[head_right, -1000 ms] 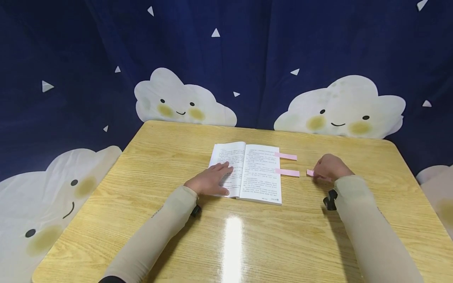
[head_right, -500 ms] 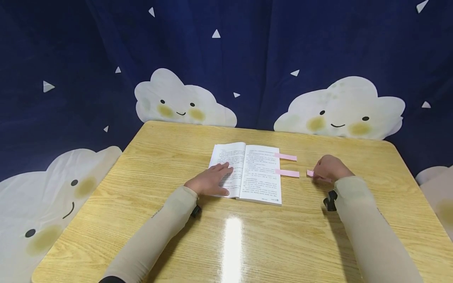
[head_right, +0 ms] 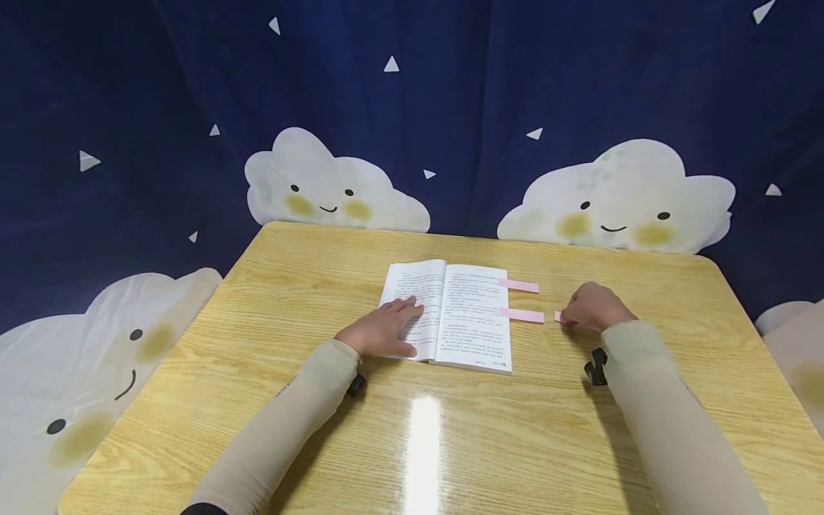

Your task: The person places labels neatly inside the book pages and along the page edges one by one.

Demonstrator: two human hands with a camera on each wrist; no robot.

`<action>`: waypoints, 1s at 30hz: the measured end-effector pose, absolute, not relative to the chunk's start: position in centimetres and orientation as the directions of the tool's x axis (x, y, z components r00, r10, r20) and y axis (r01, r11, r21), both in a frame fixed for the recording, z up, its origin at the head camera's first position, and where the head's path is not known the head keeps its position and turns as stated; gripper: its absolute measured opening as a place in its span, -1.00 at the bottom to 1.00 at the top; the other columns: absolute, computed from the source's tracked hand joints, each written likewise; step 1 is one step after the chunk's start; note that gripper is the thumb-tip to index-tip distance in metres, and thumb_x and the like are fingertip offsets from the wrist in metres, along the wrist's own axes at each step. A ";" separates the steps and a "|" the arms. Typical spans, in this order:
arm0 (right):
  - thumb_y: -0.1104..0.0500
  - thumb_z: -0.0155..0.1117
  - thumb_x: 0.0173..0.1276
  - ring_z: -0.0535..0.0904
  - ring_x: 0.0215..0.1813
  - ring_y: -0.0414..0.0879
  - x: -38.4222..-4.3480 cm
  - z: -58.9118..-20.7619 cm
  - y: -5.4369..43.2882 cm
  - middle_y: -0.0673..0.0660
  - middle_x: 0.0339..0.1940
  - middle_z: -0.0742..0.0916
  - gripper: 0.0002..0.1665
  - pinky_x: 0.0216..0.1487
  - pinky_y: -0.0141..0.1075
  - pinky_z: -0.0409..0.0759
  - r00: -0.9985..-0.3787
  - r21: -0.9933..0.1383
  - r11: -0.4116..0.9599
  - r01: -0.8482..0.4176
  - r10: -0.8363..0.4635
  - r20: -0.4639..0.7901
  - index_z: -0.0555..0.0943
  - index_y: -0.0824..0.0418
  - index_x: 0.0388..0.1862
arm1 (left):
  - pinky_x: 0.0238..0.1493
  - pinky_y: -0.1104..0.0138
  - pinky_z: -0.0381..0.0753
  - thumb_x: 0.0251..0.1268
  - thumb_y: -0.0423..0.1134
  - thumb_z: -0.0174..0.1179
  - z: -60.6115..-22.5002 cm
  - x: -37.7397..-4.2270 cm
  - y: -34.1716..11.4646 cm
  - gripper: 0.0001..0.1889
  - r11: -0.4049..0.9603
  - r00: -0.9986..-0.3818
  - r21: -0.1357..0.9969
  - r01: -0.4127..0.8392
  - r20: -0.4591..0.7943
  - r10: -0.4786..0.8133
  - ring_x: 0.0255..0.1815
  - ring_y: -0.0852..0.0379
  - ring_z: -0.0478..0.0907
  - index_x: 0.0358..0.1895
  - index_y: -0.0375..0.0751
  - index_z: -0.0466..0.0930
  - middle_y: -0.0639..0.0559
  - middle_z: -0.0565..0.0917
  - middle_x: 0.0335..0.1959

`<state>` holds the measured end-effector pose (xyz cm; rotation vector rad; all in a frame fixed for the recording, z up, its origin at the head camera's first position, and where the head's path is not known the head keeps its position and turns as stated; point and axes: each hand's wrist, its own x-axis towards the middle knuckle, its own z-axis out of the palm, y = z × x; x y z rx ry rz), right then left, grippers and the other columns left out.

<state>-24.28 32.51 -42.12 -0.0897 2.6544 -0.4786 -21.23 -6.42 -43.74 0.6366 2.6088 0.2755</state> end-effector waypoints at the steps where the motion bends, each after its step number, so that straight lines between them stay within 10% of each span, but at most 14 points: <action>1: 0.06 0.27 0.28 0.49 -0.45 -0.11 -24.3 -42.1 32.4 0.09 -0.50 0.72 -0.66 -0.42 -0.34 0.41 -0.901 -0.345 0.938 0.019 -0.134 -0.413 0.72 0.35 -0.37 | 0.63 0.04 0.07 0.30 0.11 0.25 -43.8 -21.2 -6.4 -0.13 0.874 -0.797 0.290 0.391 -0.368 0.479 0.68 -0.05 -0.09 0.60 0.09 0.02 0.06 -0.07 0.67; 30: 0.24 0.20 0.28 0.50 -0.31 -0.02 -24.7 -42.1 32.7 0.29 -0.27 0.77 -0.70 -0.28 -0.27 0.52 -0.895 -0.353 0.936 -0.014 -0.169 -0.413 0.74 0.47 -0.26 | 0.63 0.03 0.06 0.30 0.09 0.25 -43.6 -21.2 -6.4 -0.13 0.873 -0.797 0.303 0.383 -0.369 0.478 0.68 -0.04 -0.10 0.60 0.10 0.02 0.06 -0.07 0.67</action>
